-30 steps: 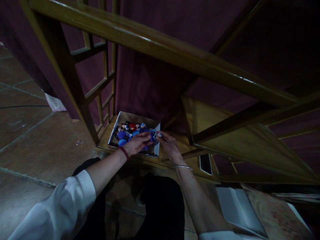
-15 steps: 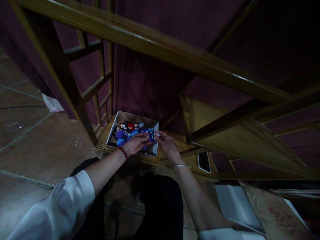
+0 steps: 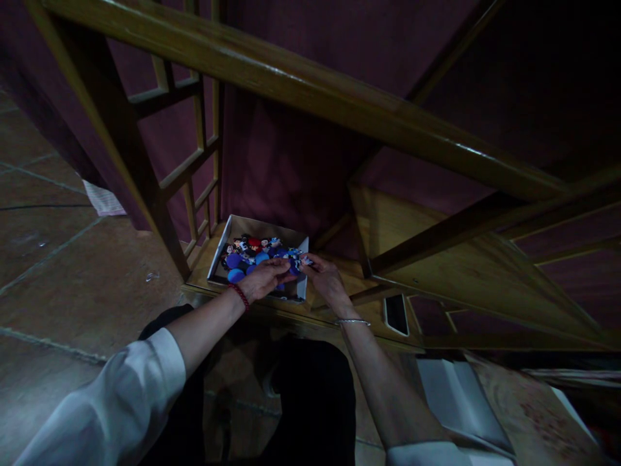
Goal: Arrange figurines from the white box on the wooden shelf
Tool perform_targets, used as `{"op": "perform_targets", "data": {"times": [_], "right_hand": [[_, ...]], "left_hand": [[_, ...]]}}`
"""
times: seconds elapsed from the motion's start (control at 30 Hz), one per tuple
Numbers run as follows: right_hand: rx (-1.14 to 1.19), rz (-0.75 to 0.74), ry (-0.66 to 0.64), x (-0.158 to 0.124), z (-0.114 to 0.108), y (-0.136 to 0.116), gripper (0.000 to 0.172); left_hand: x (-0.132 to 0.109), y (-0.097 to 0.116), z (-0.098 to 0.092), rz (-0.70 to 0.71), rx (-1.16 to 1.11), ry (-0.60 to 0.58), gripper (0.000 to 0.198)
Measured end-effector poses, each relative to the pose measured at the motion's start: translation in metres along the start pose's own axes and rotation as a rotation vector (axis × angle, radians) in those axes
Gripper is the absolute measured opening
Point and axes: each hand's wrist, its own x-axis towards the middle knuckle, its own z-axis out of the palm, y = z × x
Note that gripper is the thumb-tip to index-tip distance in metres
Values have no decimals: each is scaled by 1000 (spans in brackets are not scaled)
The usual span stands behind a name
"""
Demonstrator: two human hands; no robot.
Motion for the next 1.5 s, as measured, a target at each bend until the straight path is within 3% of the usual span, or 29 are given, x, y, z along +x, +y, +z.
{"op": "perform_targets", "data": {"times": [0.6, 0.97, 1.5], "right_hand": [[-316, -172, 1, -4, -4, 2, 25], [-512, -249, 12, -12, 2, 2, 23], [-610, -364, -52, -30, 3, -15, 23]], "left_hand": [[-2, -8, 2, -2, -5, 32, 6], [-4, -17, 1, -8, -26, 81, 16], [-23, -9, 20, -12, -30, 144, 22]]}}
